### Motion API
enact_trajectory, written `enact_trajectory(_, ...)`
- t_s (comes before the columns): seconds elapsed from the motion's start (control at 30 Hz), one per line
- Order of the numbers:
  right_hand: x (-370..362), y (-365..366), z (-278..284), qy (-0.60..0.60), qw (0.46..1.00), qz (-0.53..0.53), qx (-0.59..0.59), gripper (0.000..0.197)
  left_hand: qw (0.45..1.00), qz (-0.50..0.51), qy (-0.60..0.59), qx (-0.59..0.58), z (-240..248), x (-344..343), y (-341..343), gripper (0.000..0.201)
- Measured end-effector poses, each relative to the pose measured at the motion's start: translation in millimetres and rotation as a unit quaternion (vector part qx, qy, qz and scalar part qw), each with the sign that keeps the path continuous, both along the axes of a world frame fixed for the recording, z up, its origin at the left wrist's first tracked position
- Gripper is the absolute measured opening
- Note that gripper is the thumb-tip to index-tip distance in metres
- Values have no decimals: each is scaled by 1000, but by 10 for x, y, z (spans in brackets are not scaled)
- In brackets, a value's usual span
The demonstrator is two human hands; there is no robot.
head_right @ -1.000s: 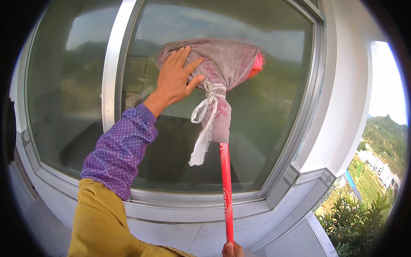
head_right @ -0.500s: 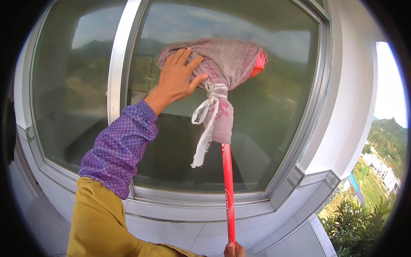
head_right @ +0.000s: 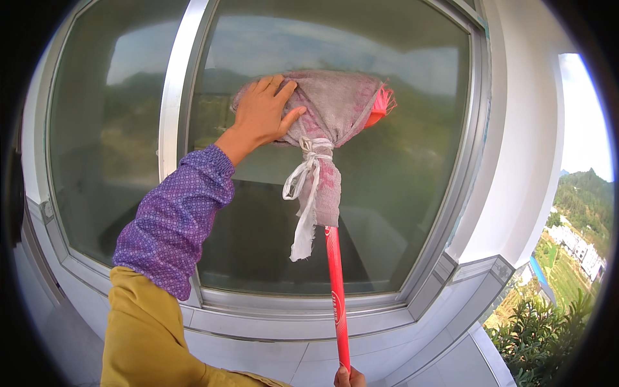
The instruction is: The person cleans a large window using a long-handled mop with a cloth attached, wiping the glass in broad strokes. They then detach the cloth, rinse it in a bucket of water, and wring it out.
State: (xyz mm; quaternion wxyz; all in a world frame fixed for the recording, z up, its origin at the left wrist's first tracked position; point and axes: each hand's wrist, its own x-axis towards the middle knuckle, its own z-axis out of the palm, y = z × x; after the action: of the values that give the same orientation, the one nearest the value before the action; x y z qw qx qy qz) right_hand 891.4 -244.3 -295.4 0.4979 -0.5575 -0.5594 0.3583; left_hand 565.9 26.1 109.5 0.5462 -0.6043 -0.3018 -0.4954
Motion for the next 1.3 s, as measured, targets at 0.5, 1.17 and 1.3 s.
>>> enact_trajectory(0.5, 140, 100, -284, -10, 1000, 5, 5, 40, 1000, 1, -19, -5, -162, -9, -57, 59)
enact_trajectory(1.17, -213, 848, 518, 53, 989, 131, 31, 55, 992, 111, -66, 8, 745, -468, 13, 61)
enact_trajectory(1.3, -493, 873, 1249, 49, 978, 202, 19, 53, 989, 120, -91, 12, 1071, -1032, -92, 61)
